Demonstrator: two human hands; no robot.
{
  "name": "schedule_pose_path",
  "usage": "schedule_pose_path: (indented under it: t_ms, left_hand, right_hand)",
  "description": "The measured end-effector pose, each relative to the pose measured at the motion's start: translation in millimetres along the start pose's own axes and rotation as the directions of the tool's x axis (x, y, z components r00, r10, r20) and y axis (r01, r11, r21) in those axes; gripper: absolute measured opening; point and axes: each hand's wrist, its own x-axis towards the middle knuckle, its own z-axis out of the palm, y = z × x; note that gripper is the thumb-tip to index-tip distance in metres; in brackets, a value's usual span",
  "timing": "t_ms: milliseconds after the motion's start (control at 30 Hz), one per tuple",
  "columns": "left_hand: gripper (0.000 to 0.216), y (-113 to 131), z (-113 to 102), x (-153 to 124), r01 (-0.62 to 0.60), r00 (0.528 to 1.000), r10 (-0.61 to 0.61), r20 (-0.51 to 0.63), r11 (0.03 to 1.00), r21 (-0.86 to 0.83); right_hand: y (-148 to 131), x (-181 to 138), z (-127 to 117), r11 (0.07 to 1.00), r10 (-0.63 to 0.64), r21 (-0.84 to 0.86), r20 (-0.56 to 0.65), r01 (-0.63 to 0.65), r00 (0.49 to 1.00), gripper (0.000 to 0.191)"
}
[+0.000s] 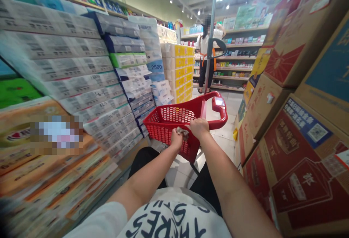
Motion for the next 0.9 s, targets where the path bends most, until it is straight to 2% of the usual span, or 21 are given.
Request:
schedule_pose_path:
  t_ms: [67,100,267,400,467,600,700,800,900]
  left_hand:
    - [0.021,3.0,3.9,-2.3,-0.071,0.995,0.072,0.076,0.997,-0.013]
    - [0.021,4.1,4.1,-2.1,-0.072,0.994,0.073,0.077,0.997,-0.013]
    - [0.022,4.0,-2.8,3.5,0.057,0.996,-0.059,-0.059,0.997,-0.046]
    - [0.025,5.3,0.0,-1.1,-0.054,0.994,0.057,0.091,0.998,-0.033]
    - [0.025,6.5,0.3,-2.4,-0.082,0.99,0.081,0.118,0.997,-0.002]
    - [0.025,10.3,-7.0,0.0,-0.043,0.997,0.045,-0.06,0.999,0.025]
    - [0.037,18.5,-12.2,1.3,-0.215,0.966,0.217,-0.14,0.976,0.028]
    - [0.04,28.3,-16.7,5.0,-0.399,0.91,0.404,-0.093,0.914,0.072]
    - [0.032,33.7,-22.2,11.3,-0.358,0.926,0.373,-0.056,0.915,0.188]
  right_hand:
    - [0.6,0.1,0.6,1.0,-0.001,0.0,-0.009,0.001,1.0,0.054]
    - [0.8,0.1,0.8,1.0,-0.001,-0.001,-0.015,0.001,1.0,0.054]
    - [1.1,-0.4,1.4,1.0,-0.009,-0.01,-0.023,0.008,1.0,0.053]
    - [1.5,-0.3,2.5,1.0,-0.004,-0.01,-0.035,0.004,0.999,0.052]
    - [2.2,-0.2,3.4,1.0,-0.003,-0.008,-0.04,0.003,0.999,0.052]
    - [4.0,0.5,6.1,1.0,-0.009,-0.007,-0.045,0.009,0.999,0.049]
    - [5.4,1.6,8.3,1.0,-0.011,-0.005,-0.039,0.011,0.999,0.048]
    - [6.4,1.6,10.1,1.0,-0.019,-0.006,-0.055,0.019,0.998,0.049]
    - [6.7,0.6,11.4,1.0,-0.02,-0.009,-0.064,0.019,0.998,0.051]
